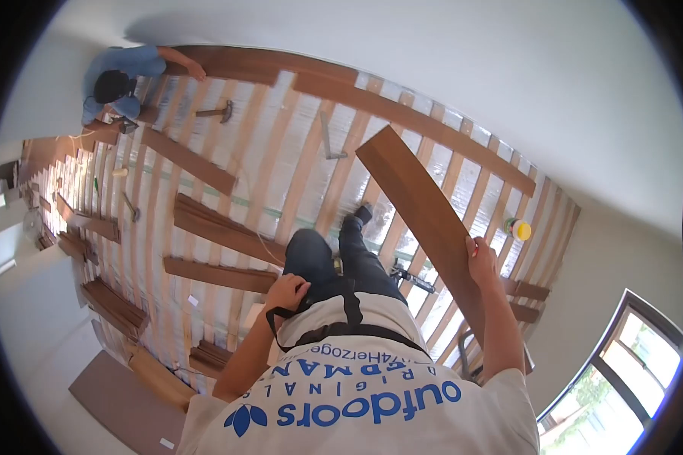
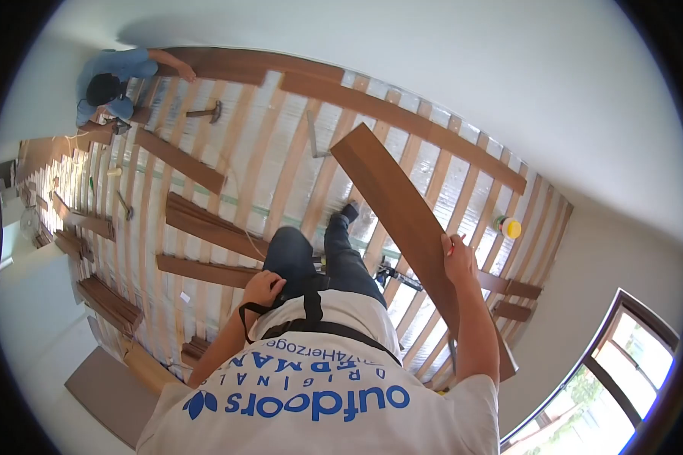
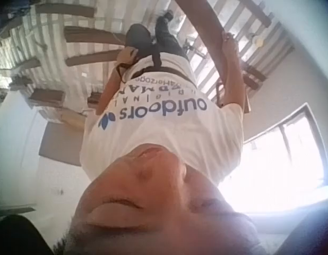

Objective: The person measures a laminate wood plank using a square ruler and a pencil, then positions and joins the planks together on the floor.

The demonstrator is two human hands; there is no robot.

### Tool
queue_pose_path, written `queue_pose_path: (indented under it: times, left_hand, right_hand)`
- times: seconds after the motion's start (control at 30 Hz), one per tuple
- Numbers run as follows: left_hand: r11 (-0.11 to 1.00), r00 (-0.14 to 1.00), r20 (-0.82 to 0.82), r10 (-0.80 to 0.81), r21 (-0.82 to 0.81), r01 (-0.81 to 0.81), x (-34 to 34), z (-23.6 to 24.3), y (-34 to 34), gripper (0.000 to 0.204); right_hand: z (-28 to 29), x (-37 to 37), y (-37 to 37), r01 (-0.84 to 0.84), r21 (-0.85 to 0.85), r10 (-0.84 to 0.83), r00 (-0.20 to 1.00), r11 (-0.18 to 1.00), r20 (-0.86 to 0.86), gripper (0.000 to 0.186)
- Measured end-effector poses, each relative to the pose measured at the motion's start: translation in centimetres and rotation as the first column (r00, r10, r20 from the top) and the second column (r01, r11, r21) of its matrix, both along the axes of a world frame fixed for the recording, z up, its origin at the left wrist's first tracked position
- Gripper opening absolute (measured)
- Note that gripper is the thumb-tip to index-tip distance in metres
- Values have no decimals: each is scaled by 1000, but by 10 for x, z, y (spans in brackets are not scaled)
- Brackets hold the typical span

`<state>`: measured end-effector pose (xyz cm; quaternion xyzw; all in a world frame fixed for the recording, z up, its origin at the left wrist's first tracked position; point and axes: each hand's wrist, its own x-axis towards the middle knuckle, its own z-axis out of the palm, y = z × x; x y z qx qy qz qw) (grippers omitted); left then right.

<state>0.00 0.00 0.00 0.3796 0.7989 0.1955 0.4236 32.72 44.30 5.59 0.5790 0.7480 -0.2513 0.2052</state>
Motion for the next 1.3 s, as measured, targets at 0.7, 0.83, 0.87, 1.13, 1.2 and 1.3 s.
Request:
queue_pose_path:
  times: [0.7, 0.83, 0.87, 1.13, 1.2, 1.3]
  left_hand:
    - [786, 568, 727, -385, -64, 615, 94, -214, 457, 64]
    - [559, 299, 658, -691, 224, 798, 208, -228, 495, 74]
    - [598, 368, 692, -621, 116, 793, 236, -223, 497, 74]
    - [637, 234, 722, -651, 353, 685, 299, -181, 551, 52]
    - [730, 300, 806, -510, 222, 647, 288, -183, 544, 42]
    - [787, 283, 930, -236, 12, 616, 247, -168, 565, 46]
  right_hand:
    - [-41, -17, 283, -98, -31, 96, 993, 995, -63, 27]
    - [-91, -18, 368, -202, -106, 190, 975, 974, -111, 34]
    - [-106, -23, 389, -245, -120, 234, 967, 962, -99, 34]
    - [-206, -37, 509, -440, -173, 438, 897, 881, -54, 38]
    - [-241, -37, 524, -480, -164, 479, 876, 862, -51, 39]
    - [-286, -52, 530, -506, -183, 509, 860, 843, -29, 38]
